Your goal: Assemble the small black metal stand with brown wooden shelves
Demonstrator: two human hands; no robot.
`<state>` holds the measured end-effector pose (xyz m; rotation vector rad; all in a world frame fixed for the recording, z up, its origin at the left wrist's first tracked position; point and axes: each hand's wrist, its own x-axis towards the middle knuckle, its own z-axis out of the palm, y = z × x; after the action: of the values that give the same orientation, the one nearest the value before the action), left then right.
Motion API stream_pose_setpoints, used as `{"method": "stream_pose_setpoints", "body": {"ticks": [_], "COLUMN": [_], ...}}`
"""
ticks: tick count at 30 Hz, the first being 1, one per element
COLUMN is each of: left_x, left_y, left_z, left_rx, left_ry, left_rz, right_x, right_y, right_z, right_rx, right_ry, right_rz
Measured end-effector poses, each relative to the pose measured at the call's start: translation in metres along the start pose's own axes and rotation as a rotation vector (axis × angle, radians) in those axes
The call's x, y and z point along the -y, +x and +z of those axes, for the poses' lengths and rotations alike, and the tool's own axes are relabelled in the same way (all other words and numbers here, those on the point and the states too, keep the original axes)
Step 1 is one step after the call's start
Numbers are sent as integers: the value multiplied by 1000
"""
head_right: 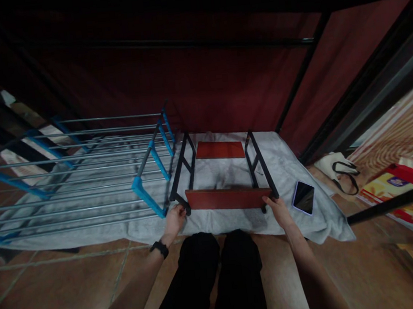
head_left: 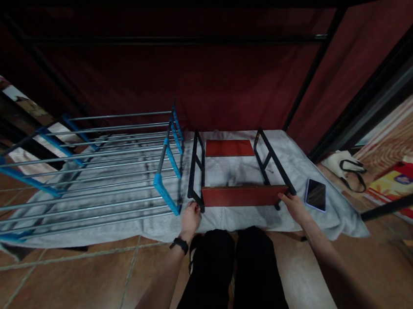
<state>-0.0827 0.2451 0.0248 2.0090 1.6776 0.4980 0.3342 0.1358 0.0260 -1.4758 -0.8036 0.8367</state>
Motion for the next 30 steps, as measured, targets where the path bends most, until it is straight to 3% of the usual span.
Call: {"method": "stream_pose_setpoints", "body": {"ticks": [5,13,19,23,30], "left_x": [6,8,17,23,19], "left_y": [-1,2,19,26,15], "left_z": [-6,0,-3,-3,0], "left_rx": [-37,0,96,164,107], "left_ry": [49,53,-41,-55,178], "left_rz": [80,63,74,162,178], "right_x": [1,1,5,6,5], "right_y": [2,3,1,-1,-2], "right_z": [-7,-10,-6,-1,2], "right_rx": [62,122,106,77,46], "right_ry": [-12,48,38,12,22], "right_rz": [49,65,36,-7,-38]}}
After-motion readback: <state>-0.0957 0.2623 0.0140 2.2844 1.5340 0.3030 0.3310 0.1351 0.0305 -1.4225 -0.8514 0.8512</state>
